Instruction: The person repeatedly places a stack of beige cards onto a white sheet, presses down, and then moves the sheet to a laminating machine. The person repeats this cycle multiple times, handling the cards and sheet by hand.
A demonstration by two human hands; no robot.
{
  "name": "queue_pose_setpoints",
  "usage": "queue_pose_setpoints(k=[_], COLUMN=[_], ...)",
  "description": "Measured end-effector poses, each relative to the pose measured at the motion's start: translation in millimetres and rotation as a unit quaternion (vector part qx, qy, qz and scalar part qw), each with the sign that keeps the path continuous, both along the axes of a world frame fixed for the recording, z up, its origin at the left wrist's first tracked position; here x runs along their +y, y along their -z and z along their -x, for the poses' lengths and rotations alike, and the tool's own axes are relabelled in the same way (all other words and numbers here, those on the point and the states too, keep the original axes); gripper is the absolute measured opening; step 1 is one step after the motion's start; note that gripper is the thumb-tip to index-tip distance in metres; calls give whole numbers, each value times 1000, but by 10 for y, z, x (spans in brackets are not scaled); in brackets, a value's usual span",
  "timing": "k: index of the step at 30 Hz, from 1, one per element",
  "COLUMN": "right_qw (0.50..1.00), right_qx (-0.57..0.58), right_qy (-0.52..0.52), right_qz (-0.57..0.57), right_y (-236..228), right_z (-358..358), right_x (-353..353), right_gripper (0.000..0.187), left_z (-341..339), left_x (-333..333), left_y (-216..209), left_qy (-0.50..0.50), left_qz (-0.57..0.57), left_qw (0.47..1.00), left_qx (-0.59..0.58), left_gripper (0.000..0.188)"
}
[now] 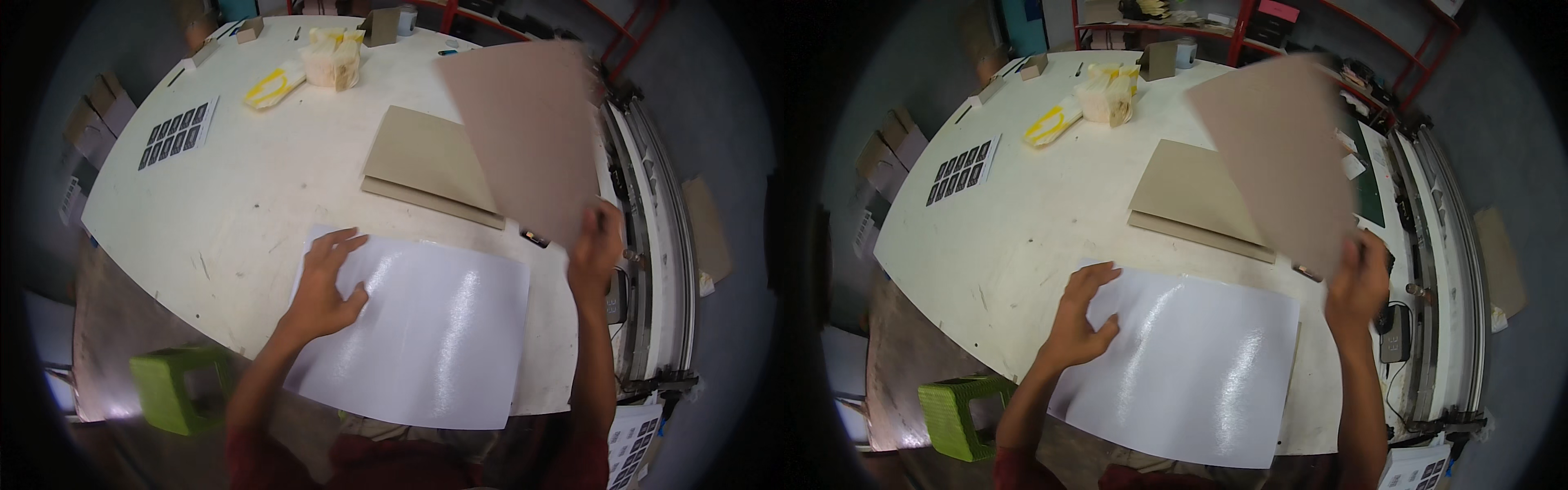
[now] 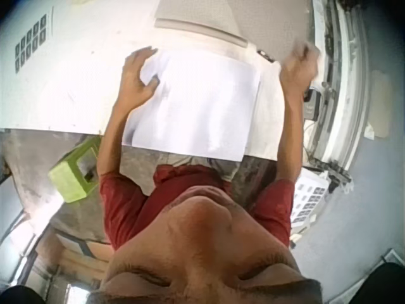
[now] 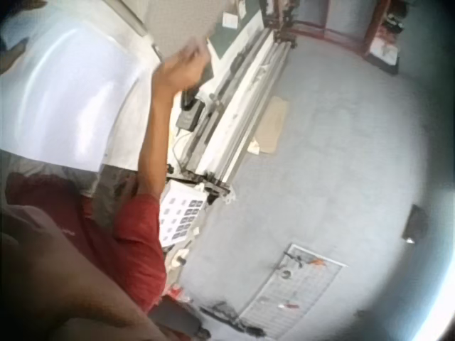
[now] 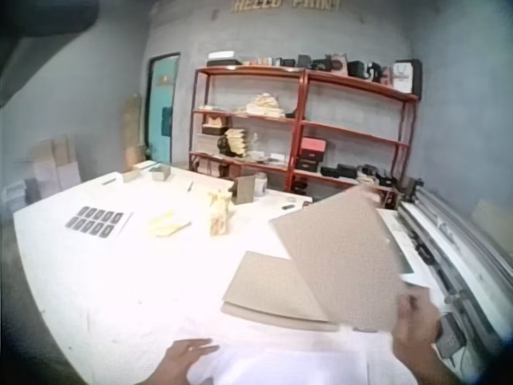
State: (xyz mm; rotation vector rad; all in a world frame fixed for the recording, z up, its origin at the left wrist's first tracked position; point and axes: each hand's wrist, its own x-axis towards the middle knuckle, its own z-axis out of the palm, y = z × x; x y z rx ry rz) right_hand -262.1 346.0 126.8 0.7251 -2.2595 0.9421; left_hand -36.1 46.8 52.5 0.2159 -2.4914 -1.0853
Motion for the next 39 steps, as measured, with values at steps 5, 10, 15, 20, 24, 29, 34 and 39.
queue_pose_setpoints(k=[5, 10, 15, 20, 24, 29, 34, 39], right_qw=[870, 742, 710, 705, 718, 715, 713, 716], right_qx=[-345, -541, -600, -616, -608, -610, -613, -610], right_qy=[-142, -59, -54, -50, -63, -51, -44, -57], right_qz=[323, 391, 365, 348, 332, 337, 338, 335], right_y=[208, 804, 989, 1083, 1144, 1130, 1101, 1136], right_z=[-933, -1649, -1829, -1873, -1853, -1874, -1890, -1900], right_x=[924, 1228, 1271, 1204, 1213, 1178, 1145, 1177], right_gripper=[44, 38, 38, 37, 37, 37, 38, 38], left_z=[341, 467, 455, 464, 466, 464, 464, 470], left_x=[209, 315, 389, 401, 413, 435, 440, 437], left_y=[28, 275, 401, 496, 530, 553, 563, 576], left_qy=[42, 128, 143, 143, 141, 136, 134, 132], left_qz=[-4, 32, 107, 164, 182, 202, 213, 216], left_qw=[999, 991, 984, 976, 973, 970, 967, 967], left_qx=[16, 9, 6, 6, 24, 25, 30, 33], left_gripper=[46, 30, 31, 35, 36, 34, 34, 34])
